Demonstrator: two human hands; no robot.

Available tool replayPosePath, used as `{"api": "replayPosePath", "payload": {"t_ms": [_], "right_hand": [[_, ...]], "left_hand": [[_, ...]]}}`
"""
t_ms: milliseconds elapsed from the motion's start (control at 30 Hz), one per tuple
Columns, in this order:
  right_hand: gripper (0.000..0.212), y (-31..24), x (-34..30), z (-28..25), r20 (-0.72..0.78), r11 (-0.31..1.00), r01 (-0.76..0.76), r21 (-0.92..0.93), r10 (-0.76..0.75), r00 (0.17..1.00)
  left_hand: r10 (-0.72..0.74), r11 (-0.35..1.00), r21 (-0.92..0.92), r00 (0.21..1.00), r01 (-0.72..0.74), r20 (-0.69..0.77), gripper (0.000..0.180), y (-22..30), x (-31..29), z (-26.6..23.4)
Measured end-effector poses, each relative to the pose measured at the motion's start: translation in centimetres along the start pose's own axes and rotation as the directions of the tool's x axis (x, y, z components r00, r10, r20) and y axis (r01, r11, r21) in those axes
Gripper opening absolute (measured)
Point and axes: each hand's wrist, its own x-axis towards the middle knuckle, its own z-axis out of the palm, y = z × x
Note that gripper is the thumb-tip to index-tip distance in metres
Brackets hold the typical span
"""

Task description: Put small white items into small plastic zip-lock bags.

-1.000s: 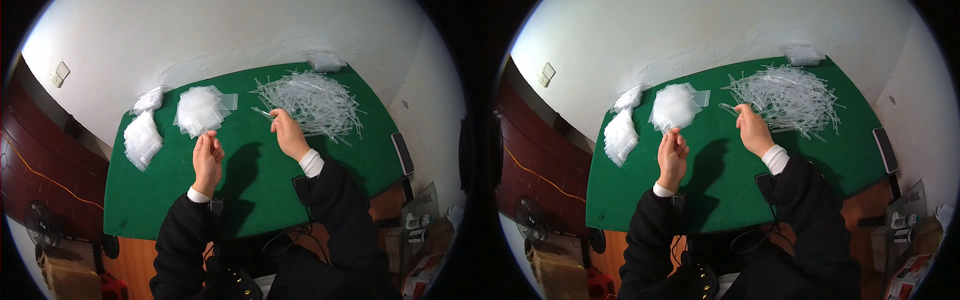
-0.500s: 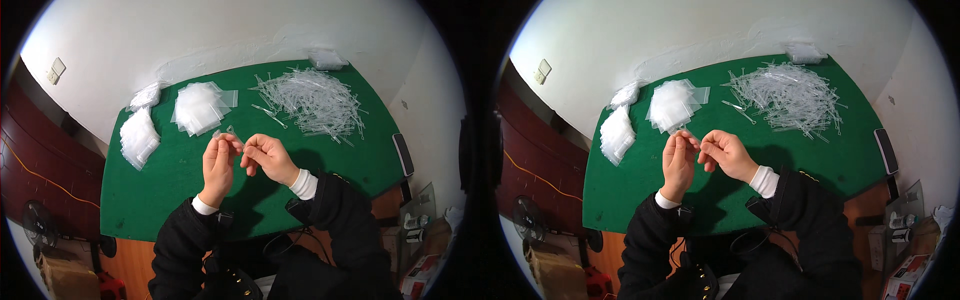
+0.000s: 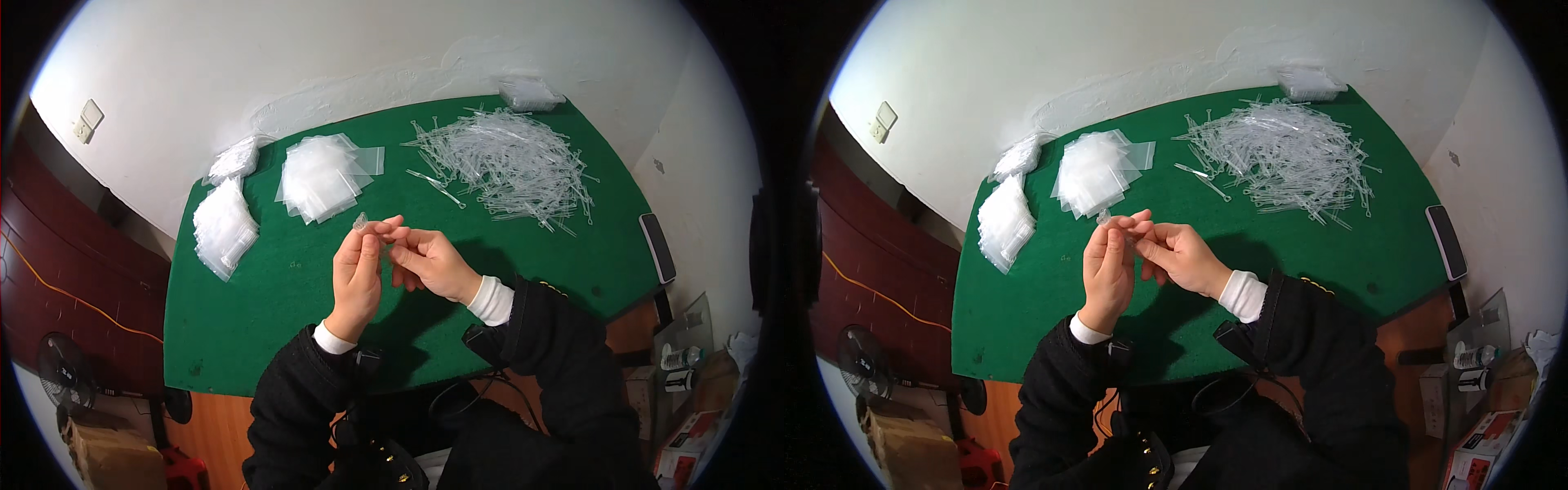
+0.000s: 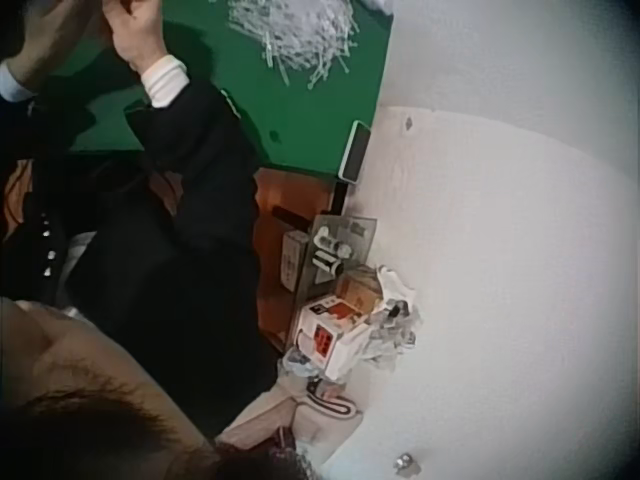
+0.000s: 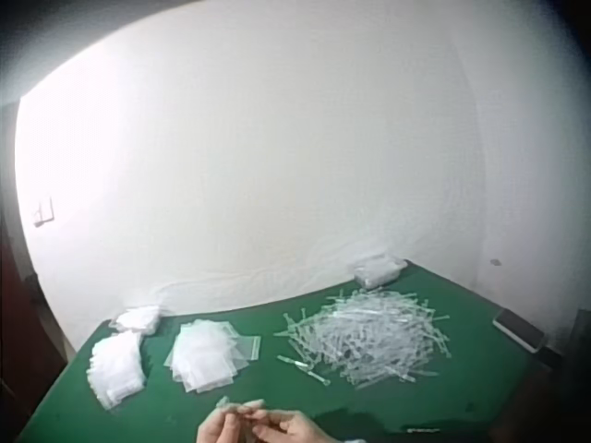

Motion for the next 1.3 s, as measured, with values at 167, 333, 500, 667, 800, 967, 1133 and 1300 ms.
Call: {"api": "replayPosePath", "payload": {"t_ms": [167,333,500,667,800,967,1133,1300], "right_hand": [[0.018,1.0,0.3,-0.4,-0.018,0.999,-0.033,-0.025,0.032,0.999],[0.016,1.0,0.3,-0.5,-0.017,0.997,-0.067,-0.039,0.066,0.998],[0.016,1.0,0.2,-0.6,0.005,0.996,-0.087,-0.016,0.087,0.996],[0.014,0.8,0.3,-0.5,0.022,0.992,-0.116,-0.053,0.118,0.993],[0.013,0.9,0.3,-0.5,0.035,0.989,-0.122,-0.085,0.125,0.992],[0.012,1.2,0.5,-0.7,0.017,0.989,-0.097,-0.114,0.1,0.995],[0.016,2.5,1.7,-4.6,-0.236,0.7,0.011,-0.714,-0.256,0.937],[0.019,1.5,1.6,-10.1,-0.349,0.225,-0.27,-0.936,-0.526,0.775]], "left_hand": [[0.03,1.0,0.004,0.999,-0.03,0.022,0.024,-0.5,0.1,-0.5],[-0.002,1.0,0.013,0.999,0.002,0.049,0.022,-0.3,0.0,-0.7],[-0.01,1.0,0.03,0.999,0.009,0.032,0.021,-0.2,0.0,-0.4],[-0.027,0.999,0.025,0.999,0.028,-0.027,0.021,-0.9,0.0,-1.0],[-0.02,0.999,0.034,0.999,0.021,-0.043,0.021,-1.0,0.0,-1.0],[-0.002,1.0,0.003,0.996,0.003,-0.086,0.02,-0.6,0.2,-0.7],[0.039,0.986,-0.149,0.977,-0.072,-0.209,0.019,-0.6,1.3,-2.9],[-0.028,0.97,-0.236,0.935,-0.06,-0.353,0.018,-0.7,1.8,-4.0]]}}
